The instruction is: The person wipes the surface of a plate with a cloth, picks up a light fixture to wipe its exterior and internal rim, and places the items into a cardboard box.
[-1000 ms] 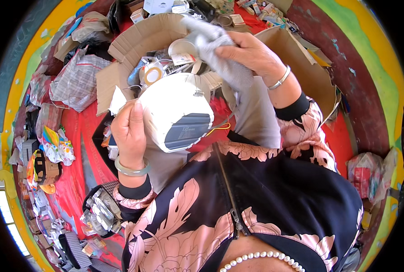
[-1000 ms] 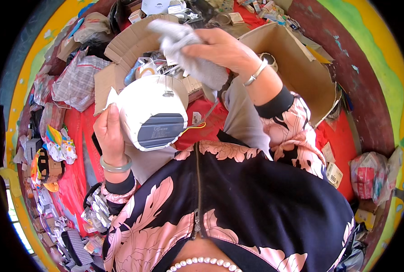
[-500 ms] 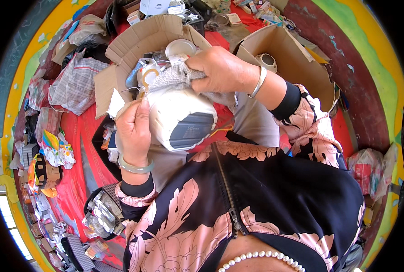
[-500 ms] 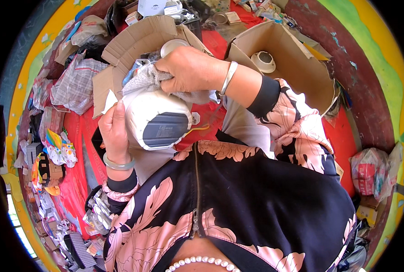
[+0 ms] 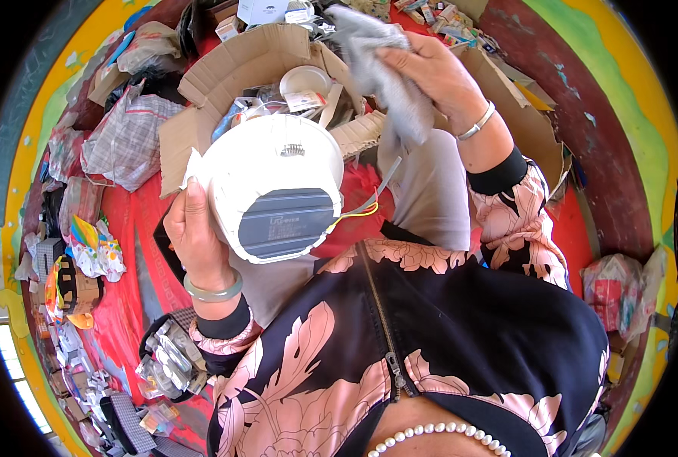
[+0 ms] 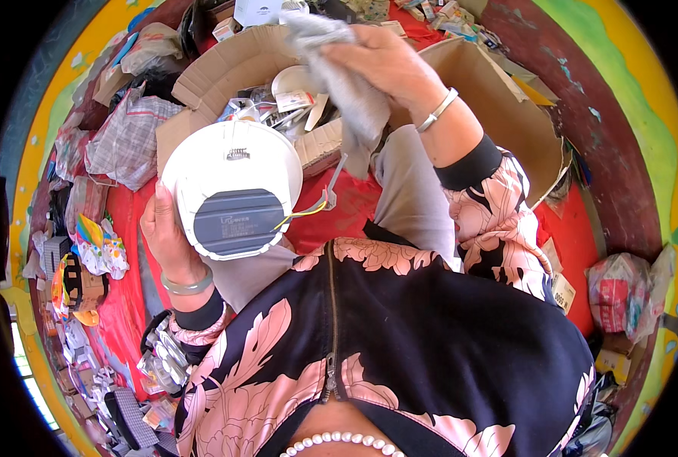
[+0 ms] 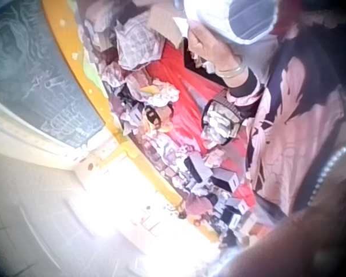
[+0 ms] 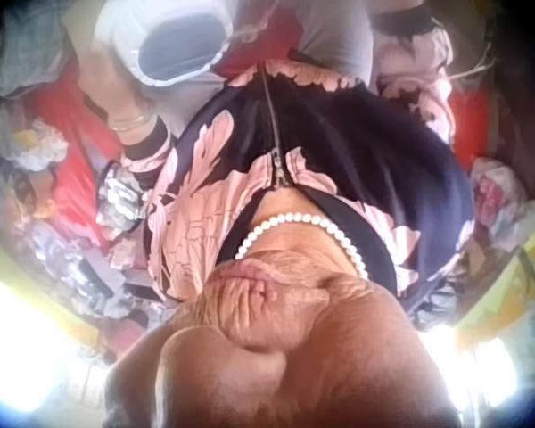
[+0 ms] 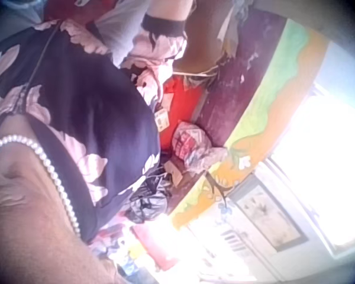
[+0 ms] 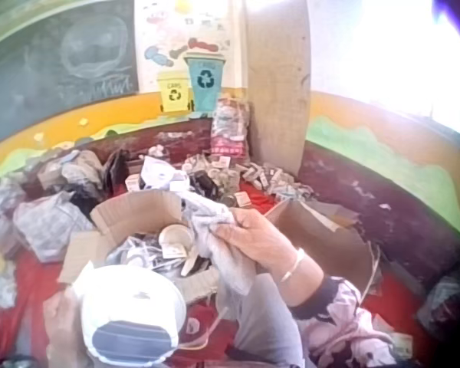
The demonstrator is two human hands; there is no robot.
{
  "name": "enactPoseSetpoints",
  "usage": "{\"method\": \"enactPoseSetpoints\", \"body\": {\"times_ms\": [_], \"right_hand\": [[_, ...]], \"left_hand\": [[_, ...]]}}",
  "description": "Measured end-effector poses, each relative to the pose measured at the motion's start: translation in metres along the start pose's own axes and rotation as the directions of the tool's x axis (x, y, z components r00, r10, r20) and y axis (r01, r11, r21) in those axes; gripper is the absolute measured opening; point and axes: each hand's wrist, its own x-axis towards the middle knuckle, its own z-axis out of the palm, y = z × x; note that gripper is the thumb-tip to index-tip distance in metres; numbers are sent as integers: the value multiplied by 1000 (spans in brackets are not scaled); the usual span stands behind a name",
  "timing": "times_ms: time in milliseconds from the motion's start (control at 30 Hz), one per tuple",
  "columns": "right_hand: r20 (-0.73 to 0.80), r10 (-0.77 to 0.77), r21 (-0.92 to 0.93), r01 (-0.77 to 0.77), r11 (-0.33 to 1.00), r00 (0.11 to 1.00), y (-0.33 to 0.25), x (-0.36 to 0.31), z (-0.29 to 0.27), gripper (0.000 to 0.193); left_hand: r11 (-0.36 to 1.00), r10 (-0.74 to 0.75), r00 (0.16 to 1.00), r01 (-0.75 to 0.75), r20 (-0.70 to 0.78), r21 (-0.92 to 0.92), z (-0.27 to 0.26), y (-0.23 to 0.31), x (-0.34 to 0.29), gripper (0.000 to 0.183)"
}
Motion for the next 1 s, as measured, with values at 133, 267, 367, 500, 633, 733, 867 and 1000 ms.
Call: {"method": "enactPoseSetpoints", "body": {"times_ms": [133, 267, 367, 500, 633, 733, 867, 1000], "right_hand": [[226, -104, -401, 189, 896, 969, -28, -1, 28, 23], [515, -39, -630, 409, 660, 856, -45, 6, 55, 36], [585, 71, -535, 318, 782, 808, -40, 12, 54, 33], [609, 147, -579, 310, 754, 779, -36, 14, 58, 33], [564, 7, -625, 422, 656, 826, -35, 7, 65, 35], [502, -37, -680, 421, 600, 864, -29, 7, 71, 36], [353, -115, -649, 332, 684, 928, -39, 9, 67, 36], [-92, 1, 127, 11, 992, 996, -33, 20, 19, 30]], "left_hand": [[987, 61, 997, -69, 56, 148, 4, 3, -1, 29], [828, 367, 904, -425, 219, 365, 25, 22, -1, 23], [714, 480, 826, -563, 296, 416, 28, 25, -4, 21], [734, 477, 832, -554, 282, 392, 34, 22, -7, 19], [747, 410, 868, -496, 281, 442, 39, 20, -5, 19], [744, 394, 873, -487, 289, 457, 37, 19, -3, 18], [772, 404, 887, -461, 222, 437, 34, 15, -4, 18], [841, 356, 928, -371, 114, 394, 16, 12, -4, 20]]}}
